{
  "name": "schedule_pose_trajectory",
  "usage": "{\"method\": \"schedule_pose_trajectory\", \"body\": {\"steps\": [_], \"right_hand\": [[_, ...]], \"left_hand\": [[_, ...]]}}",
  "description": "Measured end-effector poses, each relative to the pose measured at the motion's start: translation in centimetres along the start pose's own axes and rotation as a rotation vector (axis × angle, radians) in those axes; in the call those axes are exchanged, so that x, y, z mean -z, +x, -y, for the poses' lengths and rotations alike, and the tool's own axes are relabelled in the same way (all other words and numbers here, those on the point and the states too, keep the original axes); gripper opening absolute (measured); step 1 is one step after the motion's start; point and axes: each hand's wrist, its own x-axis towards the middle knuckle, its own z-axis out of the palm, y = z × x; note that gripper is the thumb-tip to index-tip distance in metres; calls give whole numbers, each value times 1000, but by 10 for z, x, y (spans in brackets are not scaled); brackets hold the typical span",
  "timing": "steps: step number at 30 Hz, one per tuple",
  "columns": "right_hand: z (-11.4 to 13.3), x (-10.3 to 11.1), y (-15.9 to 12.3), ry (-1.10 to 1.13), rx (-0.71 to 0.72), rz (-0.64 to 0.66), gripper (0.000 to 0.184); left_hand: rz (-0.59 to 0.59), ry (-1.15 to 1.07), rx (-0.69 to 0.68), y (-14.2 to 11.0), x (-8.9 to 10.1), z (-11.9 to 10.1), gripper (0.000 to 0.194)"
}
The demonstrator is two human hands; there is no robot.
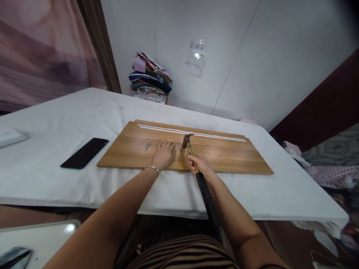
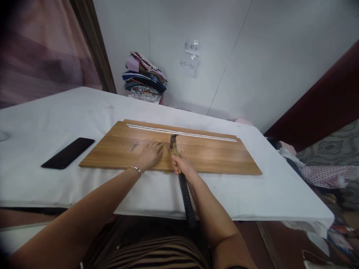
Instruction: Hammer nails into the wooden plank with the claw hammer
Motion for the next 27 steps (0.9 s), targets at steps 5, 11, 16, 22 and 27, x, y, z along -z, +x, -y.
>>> {"method": "schedule_pose_trajectory", "body": {"steps": [5, 11, 16, 22, 27], "right_hand": [[-1, 1, 2, 5, -13, -18, 46], [-1, 1, 1, 1, -9, -21, 46], [-2, 0, 0, -16, 11, -19, 44], [1, 0, 0, -21, -11, 8, 43], [-1, 1, 1, -27, -19, -7, 39]], "left_hand": [[-2, -4, 4, 0, -1, 1, 35], [9, 5, 1, 0, -1, 2, 36], [11, 31, 1, 0, 2, 0, 35], [5, 17, -5, 0, 1, 0, 36], [14, 16, 10, 0, 0, 1, 36]]}}
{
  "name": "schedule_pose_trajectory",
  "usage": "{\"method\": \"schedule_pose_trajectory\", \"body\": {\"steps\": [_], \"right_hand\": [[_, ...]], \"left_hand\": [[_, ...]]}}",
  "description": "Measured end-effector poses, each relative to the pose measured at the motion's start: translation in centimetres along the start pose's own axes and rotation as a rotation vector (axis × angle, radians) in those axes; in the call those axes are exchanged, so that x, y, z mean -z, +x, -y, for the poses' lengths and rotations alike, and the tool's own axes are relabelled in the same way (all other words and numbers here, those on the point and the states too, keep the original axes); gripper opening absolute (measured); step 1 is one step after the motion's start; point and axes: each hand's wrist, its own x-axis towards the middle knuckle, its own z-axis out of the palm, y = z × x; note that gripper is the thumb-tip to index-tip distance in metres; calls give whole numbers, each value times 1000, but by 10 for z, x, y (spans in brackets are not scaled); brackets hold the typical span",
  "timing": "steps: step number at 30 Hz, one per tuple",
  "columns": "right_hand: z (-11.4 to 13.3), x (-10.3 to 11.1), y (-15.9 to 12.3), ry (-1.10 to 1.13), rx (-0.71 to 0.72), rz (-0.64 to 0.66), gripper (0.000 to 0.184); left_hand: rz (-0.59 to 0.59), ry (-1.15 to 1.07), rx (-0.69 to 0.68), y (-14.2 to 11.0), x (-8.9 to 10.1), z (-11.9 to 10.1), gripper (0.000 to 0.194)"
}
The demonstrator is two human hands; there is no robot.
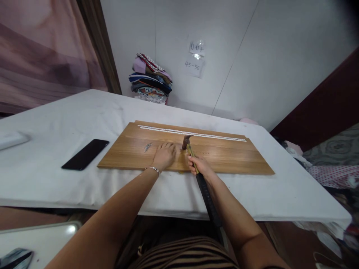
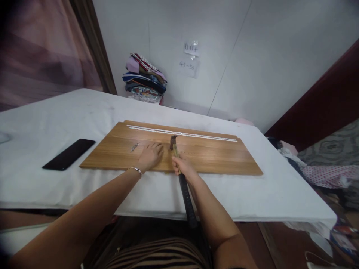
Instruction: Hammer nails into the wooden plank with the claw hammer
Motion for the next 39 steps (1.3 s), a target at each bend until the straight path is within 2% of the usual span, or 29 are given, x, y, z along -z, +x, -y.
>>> {"method": "schedule_pose_trajectory", "body": {"steps": [15, 24, 39], "right_hand": [[0, 3, -1, 14, 5, 13, 45], [-2, 2, 2, 8, 12, 12, 42], [1, 0, -1, 6, 36, 3, 46]], "left_hand": [[11, 34, -6, -1, 3, -3, 36], [7, 28, -2, -1, 3, -3, 36], [-13, 1, -11, 0, -3, 2, 36]]}}
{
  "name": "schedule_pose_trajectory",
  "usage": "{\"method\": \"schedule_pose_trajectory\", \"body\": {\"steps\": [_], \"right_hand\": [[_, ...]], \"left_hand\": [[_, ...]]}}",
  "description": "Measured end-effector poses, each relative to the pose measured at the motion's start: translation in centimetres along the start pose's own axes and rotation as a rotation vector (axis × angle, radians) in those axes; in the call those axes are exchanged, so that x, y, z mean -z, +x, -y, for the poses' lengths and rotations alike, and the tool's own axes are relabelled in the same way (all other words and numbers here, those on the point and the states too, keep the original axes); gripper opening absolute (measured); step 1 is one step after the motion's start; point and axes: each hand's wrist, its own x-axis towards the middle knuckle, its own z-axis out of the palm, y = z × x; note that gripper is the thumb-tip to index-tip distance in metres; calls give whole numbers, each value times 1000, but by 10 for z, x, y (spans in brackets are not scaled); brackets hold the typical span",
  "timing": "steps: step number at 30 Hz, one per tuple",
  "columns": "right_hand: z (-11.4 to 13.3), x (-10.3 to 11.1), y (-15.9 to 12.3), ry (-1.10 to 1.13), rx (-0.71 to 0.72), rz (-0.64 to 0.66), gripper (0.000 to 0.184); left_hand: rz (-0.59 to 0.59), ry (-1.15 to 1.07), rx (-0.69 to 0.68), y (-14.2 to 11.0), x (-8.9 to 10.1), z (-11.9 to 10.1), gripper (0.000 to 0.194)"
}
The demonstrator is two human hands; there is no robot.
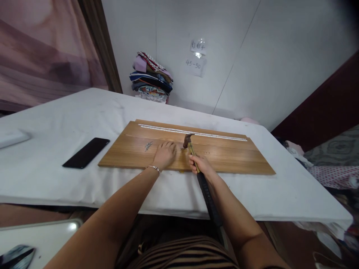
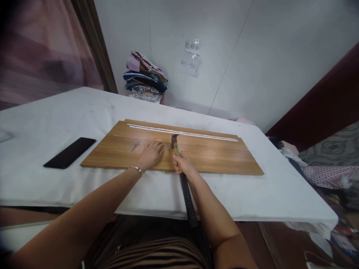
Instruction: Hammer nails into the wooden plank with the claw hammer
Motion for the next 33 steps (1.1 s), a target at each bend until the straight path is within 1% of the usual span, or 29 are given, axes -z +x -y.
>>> {"method": "schedule_pose_trajectory", "body": {"steps": [4, 9, 14, 19, 24, 33], "right_hand": [[2, 0, 0, -21, -21, 6, 44], [2, 1, 0, -30, 17, 16, 44], [0, 1, 2, -32, -7, 11, 44], [-2, 2, 4, -26, 15, 8, 45], [0, 2, 3, -49, -19, 16, 43], [2, -1, 1, -32, -15, -2, 41]], "left_hand": [[-12, -9, 5, 0, -2, 1, 35], [-17, 1, -22, 0, 0, 1, 36], [-9, 8, -10, 0, 1, -1, 35], [-5, 5, 1, 0, 1, -1, 35], [-6, -17, 6, 0, 2, -2, 35], [-1, -5, 0, 0, 1, -2, 35]]}}
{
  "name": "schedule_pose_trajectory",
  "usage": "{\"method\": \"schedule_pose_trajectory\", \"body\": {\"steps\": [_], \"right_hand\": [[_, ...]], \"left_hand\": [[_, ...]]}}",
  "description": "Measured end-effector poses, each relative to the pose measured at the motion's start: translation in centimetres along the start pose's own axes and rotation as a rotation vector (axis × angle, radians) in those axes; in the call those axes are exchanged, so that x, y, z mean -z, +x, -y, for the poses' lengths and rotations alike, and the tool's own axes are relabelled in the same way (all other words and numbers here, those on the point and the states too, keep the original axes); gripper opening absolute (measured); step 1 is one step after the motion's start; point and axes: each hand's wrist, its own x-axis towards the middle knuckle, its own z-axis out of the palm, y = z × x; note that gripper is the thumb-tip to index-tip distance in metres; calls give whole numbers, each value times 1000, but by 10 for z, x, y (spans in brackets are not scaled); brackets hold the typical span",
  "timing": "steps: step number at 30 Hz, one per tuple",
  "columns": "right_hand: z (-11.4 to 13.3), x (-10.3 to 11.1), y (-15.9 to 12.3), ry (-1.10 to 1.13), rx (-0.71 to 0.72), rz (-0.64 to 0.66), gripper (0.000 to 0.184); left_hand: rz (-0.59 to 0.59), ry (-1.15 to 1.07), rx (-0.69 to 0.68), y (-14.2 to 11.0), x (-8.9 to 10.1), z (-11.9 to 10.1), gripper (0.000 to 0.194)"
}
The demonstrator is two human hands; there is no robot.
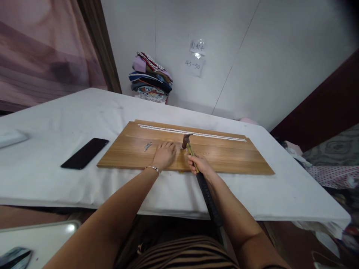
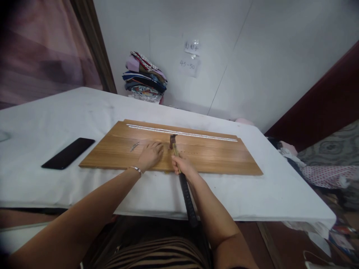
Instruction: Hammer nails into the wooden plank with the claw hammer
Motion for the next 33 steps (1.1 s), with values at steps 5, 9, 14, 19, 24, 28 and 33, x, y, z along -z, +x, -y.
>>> {"method": "schedule_pose_trajectory", "body": {"steps": [5, 9, 14, 19, 24, 28, 33], "right_hand": [[1, 0, 0, -16, -17, 0, 38], [3, 0, -1, -23, -16, -6, 34], [3, -1, -1, -21, -18, -2, 35], [4, -1, -2, -20, -19, -5, 34], [1, 0, -1, -21, -10, -12, 34], [-1, 0, 0, -16, -3, -5, 38], [-1, 0, 0, -20, 1, -5, 33]], "left_hand": [[-6, -11, 2, 0, -1, 1, 35], [-7, -10, -9, 0, -1, 2, 35], [3, 12, 8, 0, 1, -1, 35], [8, 5, 16, 0, 3, -3, 36], [-7, -26, 10, -1, 2, -1, 38], [-8, -32, 8, 0, 0, -1, 38], [7, -17, 10, 0, 1, -1, 38]]}}
